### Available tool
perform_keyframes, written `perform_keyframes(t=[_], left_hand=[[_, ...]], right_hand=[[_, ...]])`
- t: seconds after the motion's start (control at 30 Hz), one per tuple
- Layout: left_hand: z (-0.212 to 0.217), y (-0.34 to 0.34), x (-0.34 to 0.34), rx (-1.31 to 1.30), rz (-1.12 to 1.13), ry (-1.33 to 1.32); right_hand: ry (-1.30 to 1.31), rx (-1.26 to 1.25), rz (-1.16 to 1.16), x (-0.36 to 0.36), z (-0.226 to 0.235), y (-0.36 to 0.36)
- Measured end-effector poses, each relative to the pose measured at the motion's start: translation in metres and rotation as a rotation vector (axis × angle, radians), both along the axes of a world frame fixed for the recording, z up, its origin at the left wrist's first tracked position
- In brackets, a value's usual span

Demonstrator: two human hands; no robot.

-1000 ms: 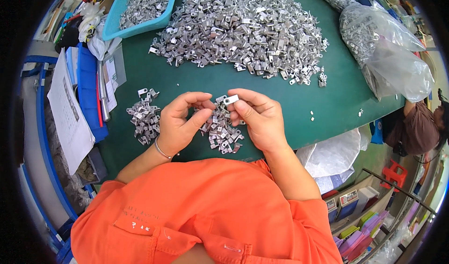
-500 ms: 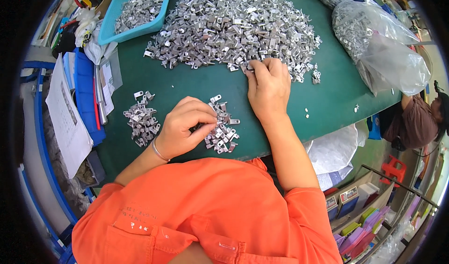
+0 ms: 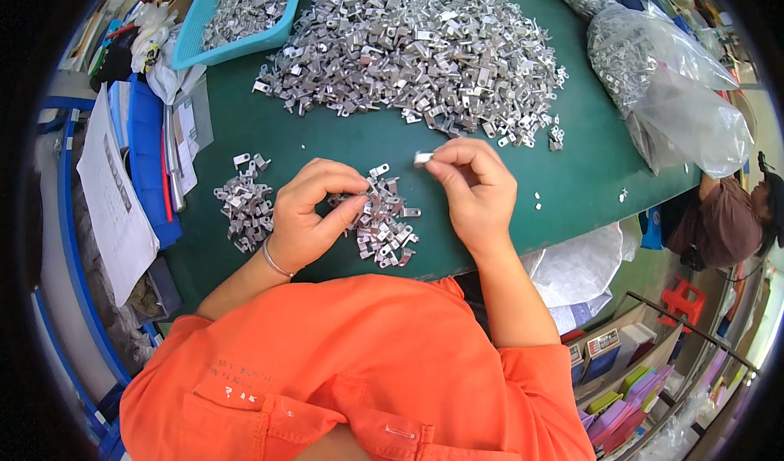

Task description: The person sits at a green workbench and sorts small silver metal hardware pieces by hand. They pick up individual pieces from a large pile, inspect them, and place them into smaller, organized piles on the table. The person occasionally gathers a small batch of sorted pieces and moves them to a different area of the table.

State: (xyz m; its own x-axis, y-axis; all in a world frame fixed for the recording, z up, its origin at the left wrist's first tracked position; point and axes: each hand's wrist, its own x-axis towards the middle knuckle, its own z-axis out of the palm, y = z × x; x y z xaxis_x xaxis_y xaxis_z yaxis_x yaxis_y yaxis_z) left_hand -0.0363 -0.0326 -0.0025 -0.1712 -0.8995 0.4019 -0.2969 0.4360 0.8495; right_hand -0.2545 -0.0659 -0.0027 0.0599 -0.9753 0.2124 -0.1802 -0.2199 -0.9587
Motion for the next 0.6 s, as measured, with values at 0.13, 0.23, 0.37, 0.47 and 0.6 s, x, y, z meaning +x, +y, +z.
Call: perform_keyframes(t=[0.13, 0.23, 0.37, 0.47, 0.6], left_hand=[[0.003, 0.002, -0.003, 0.072, -0.004, 0.035], [0.001, 0.002, -0.003, 0.064, -0.028, 0.050], [0.002, 0.002, -0.001, 0.121, -0.066, 0.084], [0.000, 0.004, 0.001, 0.174, -0.053, 0.102], [-0.001, -0.002, 0.000, 0.024, -0.020, -0.004]], right_hand=[[-0.447, 0.161, 0.162, 0.011, 0.002, 0.016], [-0.491, 0.115, 0.213, 0.014, 0.000, 0.019], [-0.056, -0.244, 0.232, 0.020, 0.003, 0.024], [0.070, -0.434, 0.416, 0.023, 0.009, 0.022], [0.512, -0.541, 0.004, 0.008, -0.003, -0.005]])
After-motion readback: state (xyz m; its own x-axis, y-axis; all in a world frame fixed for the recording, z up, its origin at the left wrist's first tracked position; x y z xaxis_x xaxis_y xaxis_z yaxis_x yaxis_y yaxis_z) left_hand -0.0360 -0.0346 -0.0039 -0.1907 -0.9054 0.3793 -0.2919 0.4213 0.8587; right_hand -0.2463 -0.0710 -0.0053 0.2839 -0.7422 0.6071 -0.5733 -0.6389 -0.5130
